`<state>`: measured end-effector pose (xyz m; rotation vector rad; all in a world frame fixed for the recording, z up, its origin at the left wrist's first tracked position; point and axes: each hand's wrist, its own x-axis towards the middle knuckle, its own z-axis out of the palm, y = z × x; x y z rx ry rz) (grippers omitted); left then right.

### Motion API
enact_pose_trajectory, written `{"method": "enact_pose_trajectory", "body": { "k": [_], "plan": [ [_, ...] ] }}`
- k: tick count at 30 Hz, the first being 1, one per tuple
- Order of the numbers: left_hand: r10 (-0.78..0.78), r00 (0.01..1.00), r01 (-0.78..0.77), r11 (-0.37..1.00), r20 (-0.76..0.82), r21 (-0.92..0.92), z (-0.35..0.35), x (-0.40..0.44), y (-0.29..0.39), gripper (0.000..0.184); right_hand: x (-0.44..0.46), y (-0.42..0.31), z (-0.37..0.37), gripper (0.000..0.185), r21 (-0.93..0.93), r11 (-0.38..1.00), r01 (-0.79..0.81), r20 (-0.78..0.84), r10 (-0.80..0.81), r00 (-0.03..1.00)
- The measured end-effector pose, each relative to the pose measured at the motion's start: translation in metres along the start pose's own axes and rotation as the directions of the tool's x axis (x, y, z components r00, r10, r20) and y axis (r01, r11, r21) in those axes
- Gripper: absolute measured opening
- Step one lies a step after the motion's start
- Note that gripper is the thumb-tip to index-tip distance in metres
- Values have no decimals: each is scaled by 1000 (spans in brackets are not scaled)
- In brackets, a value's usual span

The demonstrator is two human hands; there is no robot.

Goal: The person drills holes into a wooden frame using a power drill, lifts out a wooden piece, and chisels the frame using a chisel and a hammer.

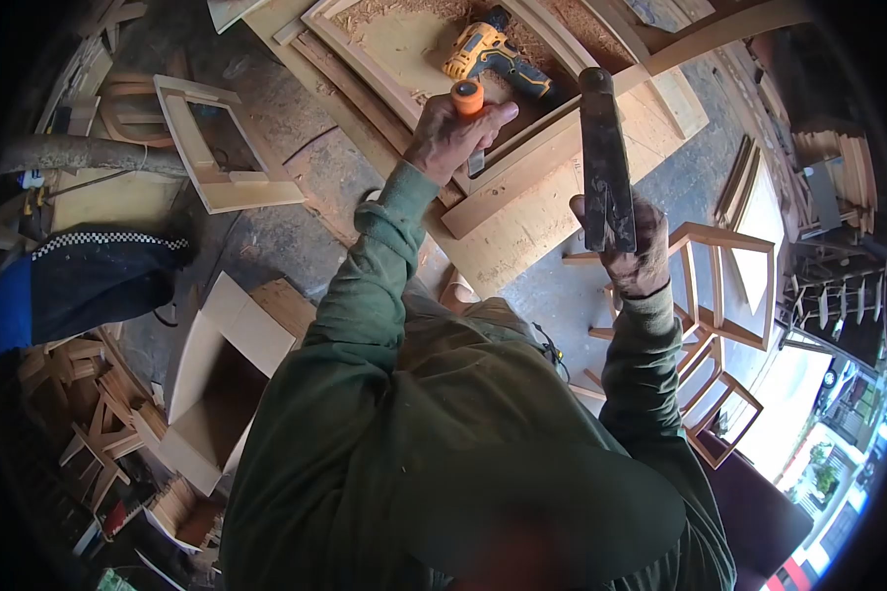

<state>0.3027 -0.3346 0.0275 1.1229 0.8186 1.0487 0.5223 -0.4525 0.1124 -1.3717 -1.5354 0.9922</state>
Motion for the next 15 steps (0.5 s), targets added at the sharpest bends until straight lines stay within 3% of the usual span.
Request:
{"method": "enact_pose_trajectory", "body": {
  "k": [3,10,15],
  "plan": [
    [-11,1000,11,1000,5,15,3,-1,-7,27,3,-1,-7,46,-11,998,-68,105,69,992],
    [63,998,-63,996,6,-64,8,2,-21,28,6,-4,-4,33,-39,999,-20,79,23,997],
    [12,1000,-11,1000,-13,14,13,-7,-10,31,9,1,-8,34,-39,999,-16,87,19,996]
  ]
}}
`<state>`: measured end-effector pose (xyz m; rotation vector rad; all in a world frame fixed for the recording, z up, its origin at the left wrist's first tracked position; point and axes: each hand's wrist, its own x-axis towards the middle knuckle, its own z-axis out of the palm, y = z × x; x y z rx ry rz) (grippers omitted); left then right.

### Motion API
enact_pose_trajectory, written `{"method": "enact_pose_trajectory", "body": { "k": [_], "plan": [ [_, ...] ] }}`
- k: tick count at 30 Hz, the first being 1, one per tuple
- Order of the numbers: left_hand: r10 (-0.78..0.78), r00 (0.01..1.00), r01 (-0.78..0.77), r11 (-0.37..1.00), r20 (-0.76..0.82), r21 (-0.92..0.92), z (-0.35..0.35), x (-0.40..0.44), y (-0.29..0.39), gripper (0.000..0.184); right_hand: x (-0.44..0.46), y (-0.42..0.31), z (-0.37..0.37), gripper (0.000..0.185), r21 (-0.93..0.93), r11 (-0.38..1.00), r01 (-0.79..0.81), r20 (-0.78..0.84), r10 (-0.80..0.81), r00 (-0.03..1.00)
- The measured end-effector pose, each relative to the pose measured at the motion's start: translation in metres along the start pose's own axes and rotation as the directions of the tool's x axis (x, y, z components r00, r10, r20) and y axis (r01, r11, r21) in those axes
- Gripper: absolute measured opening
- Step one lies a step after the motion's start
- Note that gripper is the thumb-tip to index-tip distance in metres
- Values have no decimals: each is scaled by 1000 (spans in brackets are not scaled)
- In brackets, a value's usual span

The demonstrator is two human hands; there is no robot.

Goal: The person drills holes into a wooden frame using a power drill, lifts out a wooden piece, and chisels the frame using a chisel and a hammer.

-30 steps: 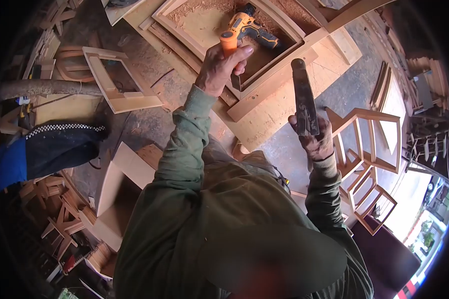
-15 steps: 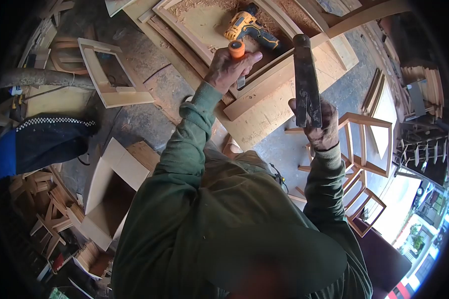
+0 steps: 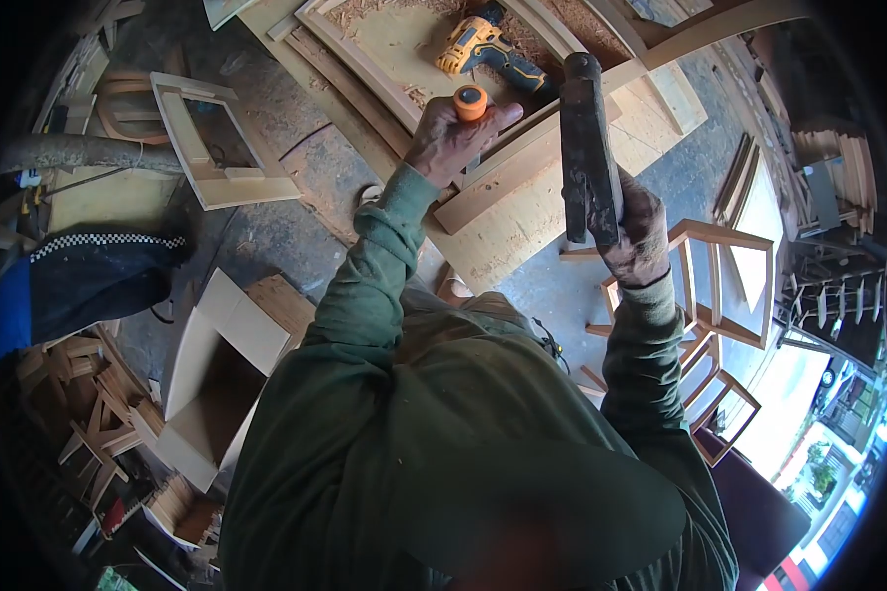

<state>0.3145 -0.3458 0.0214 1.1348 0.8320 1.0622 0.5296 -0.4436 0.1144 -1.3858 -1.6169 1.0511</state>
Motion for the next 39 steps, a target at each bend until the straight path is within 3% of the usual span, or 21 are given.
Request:
{"method": "enact_pose_trajectory", "body": {
  "k": [4,7,9,13,16,19,22,25,28,30,32,39],
  "plan": [
    [-84,996,86,995,-29,48,1,-6,11,27,4,-2,0,34,-23,999,22,-24,-23,999],
    [176,983,-174,984,60,-28,-3,1,-10,21,7,-6,2,36,4,999,39,-25,-39,999],
    [208,975,-207,978,79,-16,-5,-1,-18,18,7,-11,3,37,29,999,44,-22,-43,999],
    [183,983,-184,979,14,88,-5,-7,-16,17,8,-10,3,37,-24,997,78,1,-78,997],
    [102,993,-104,994,-56,-35,4,-16,2,21,8,-8,3,37,-66,996,59,-2,-59,998],
    [161,987,-162,982,16,95,-2,-16,-2,22,8,-11,7,39,-79,996,49,-18,-51,999],
    [201,980,-199,975,-7,94,-4,-15,-9,24,9,-13,6,39,-126,991,41,-8,-42,999],
    [168,984,-168,986,-53,8,0,-19,-6,21,8,-10,7,40,-129,991,44,-11,-45,999],
    [-40,997,7,878,-59,-479,1,-14,-15,17,9,-11,9,40,-136,989,62,-22,-65,998],
    [148,989,-143,956,1,-255,-5,-1,-26,11,11,-16,11,40,-130,990,56,-18,-58,998],
    [229,972,-224,971,58,-83,-9,1,-34,16,12,-19,11,41,-172,984,44,-5,-45,999],
    [210,974,-220,966,85,134,-14,-1,-34,19,11,-9,9,40,-149,985,89,1,-90,996]
  ]
}}
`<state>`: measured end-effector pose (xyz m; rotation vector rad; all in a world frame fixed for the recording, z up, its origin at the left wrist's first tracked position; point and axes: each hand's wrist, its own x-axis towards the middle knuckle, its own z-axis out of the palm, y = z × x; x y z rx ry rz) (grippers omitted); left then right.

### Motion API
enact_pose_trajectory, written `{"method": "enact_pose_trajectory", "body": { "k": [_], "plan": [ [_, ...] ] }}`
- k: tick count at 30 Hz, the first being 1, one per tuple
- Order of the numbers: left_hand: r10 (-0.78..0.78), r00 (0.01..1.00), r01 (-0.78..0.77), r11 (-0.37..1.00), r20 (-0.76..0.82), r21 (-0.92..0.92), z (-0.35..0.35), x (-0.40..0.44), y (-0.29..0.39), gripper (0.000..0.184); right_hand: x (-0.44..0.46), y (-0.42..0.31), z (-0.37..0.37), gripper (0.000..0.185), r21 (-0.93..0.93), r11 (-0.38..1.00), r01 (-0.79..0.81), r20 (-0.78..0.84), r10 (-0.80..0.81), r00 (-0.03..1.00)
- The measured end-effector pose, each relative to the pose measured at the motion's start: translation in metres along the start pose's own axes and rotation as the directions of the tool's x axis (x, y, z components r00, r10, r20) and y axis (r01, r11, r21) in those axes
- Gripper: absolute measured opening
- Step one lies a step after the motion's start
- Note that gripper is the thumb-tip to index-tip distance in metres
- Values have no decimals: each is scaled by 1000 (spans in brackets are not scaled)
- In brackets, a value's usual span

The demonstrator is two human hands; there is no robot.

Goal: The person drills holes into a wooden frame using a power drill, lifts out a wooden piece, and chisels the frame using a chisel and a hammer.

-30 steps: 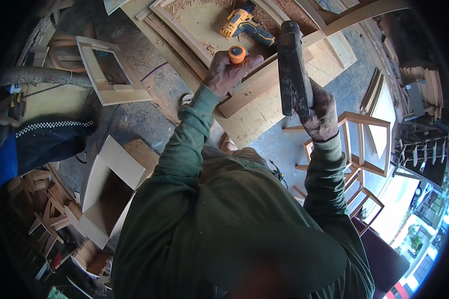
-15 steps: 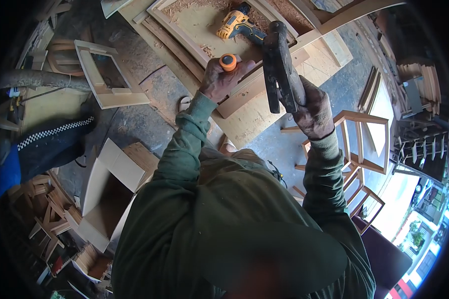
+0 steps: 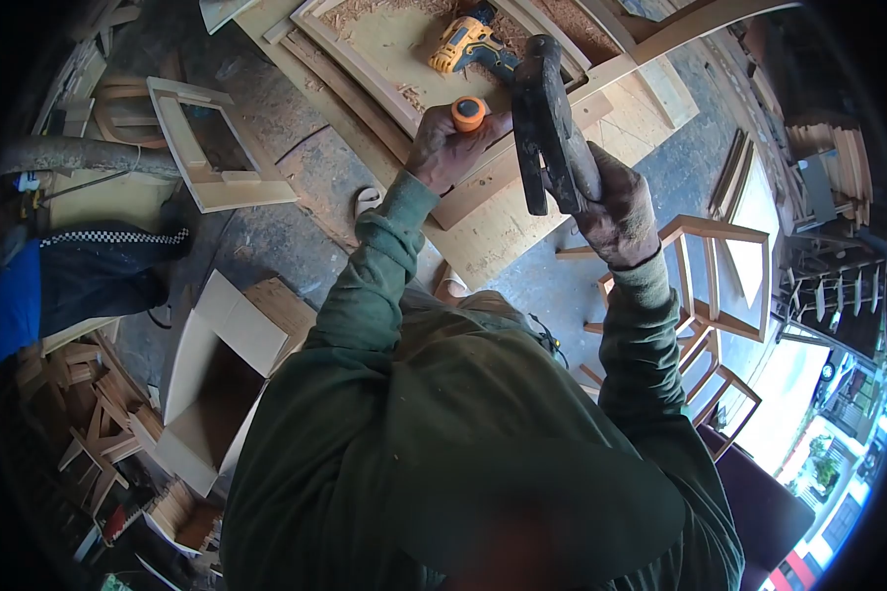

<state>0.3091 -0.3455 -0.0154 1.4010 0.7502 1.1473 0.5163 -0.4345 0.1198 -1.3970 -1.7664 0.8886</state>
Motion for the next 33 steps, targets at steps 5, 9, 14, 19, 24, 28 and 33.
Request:
{"method": "enact_pose_trajectory", "body": {
  "k": [5,9,14,19,24,28,33],
  "plan": [
    [-158,980,122,958,-122,-259,14,-9,38,14,1,-5,-6,32,-82,997,16,5,-16,1000],
    [-59,994,30,955,-90,-295,9,-12,-3,7,3,-22,-11,28,-141,990,-20,42,26,999],
    [142,989,-124,942,34,-311,1,-19,-20,13,4,-49,-13,32,-196,970,143,-15,-148,989],
    [-10,1000,9,925,-2,-379,11,-24,15,15,5,-67,-2,32,-439,843,311,-94,-388,917],
    [184,971,-236,813,150,532,-15,-32,-40,41,-11,-3,34,28,-675,725,140,190,-12,982],
    [73,997,-75,954,19,292,-17,-45,-31,31,1,-9,34,25,-541,815,209,182,-129,975],
    [-113,979,61,955,-168,-291,-17,-31,-8,19,3,8,32,19,-322,946,39,20,-34,999]
  ]
}}
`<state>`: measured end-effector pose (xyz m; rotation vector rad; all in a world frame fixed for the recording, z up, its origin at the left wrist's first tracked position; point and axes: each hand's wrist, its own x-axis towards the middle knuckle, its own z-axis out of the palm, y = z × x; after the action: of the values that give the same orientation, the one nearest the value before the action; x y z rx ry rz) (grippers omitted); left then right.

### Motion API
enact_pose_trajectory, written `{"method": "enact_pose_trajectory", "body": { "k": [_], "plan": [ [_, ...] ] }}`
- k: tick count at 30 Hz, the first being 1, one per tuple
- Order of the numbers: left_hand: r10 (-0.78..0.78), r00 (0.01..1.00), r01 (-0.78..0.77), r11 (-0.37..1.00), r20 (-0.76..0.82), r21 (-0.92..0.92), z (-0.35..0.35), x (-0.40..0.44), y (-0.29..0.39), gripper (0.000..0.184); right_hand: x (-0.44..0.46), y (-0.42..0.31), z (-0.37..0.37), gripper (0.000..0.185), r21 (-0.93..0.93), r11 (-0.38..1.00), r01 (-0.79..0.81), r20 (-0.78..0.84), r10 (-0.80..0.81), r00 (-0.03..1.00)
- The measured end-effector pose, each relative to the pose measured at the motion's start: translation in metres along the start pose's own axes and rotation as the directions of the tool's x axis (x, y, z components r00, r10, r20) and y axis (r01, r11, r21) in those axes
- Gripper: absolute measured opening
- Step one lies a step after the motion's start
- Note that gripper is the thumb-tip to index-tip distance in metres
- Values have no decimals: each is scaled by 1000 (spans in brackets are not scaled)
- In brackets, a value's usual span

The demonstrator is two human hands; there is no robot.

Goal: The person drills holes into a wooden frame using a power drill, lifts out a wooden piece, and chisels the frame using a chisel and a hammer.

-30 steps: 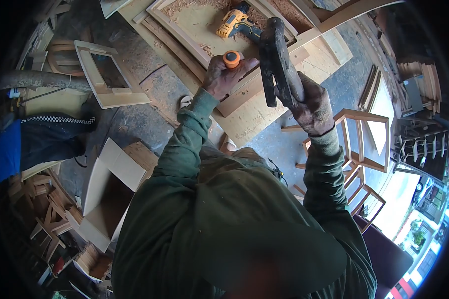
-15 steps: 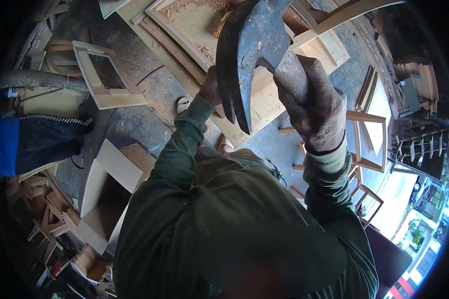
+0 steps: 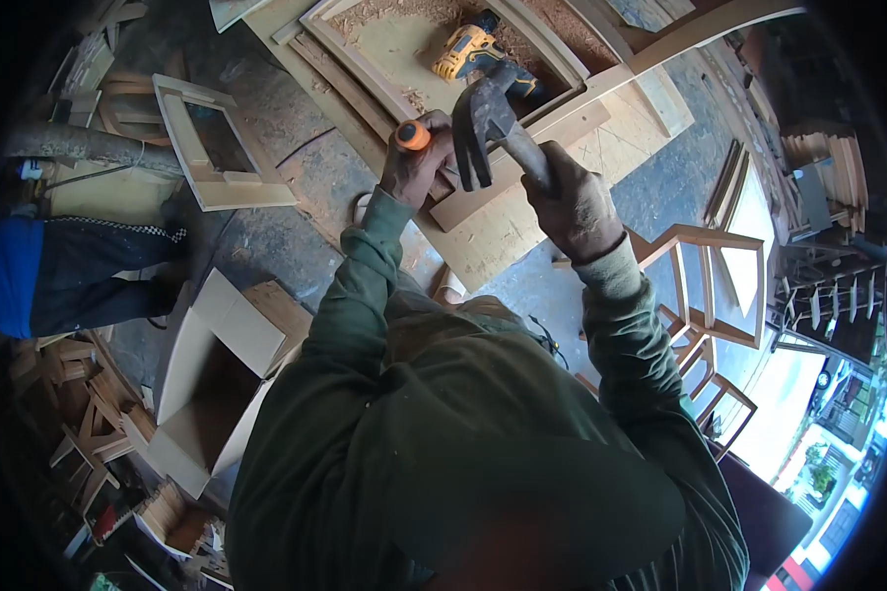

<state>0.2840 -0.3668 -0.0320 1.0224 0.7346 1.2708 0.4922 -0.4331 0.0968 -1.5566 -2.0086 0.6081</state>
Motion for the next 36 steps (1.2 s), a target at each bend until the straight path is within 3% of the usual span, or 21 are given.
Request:
{"method": "enact_pose_trajectory", "body": {
  "k": [6,15,24,30,33,36],
  "plan": [
    [-72,994,74,997,78,-24,37,22,39,26,-6,-5,-22,21,120,985,-120,-50,126,991],
    [-87,994,80,992,71,96,40,44,35,31,-12,-11,-25,25,139,982,-130,-36,136,990],
    [-100,995,101,995,21,-22,38,39,32,31,-11,-8,-19,28,138,982,-129,-24,133,991],
    [-129,988,124,991,89,52,34,36,38,29,-9,-7,-19,30,145,981,-132,-5,134,991],
    [111,986,-120,990,127,70,32,41,20,29,-8,-7,-18,30,137,984,-116,-12,119,993],
    [52,982,-76,988,180,134,29,37,22,29,-7,-7,-18,30,135,984,-117,-5,119,993]
  ]
}}
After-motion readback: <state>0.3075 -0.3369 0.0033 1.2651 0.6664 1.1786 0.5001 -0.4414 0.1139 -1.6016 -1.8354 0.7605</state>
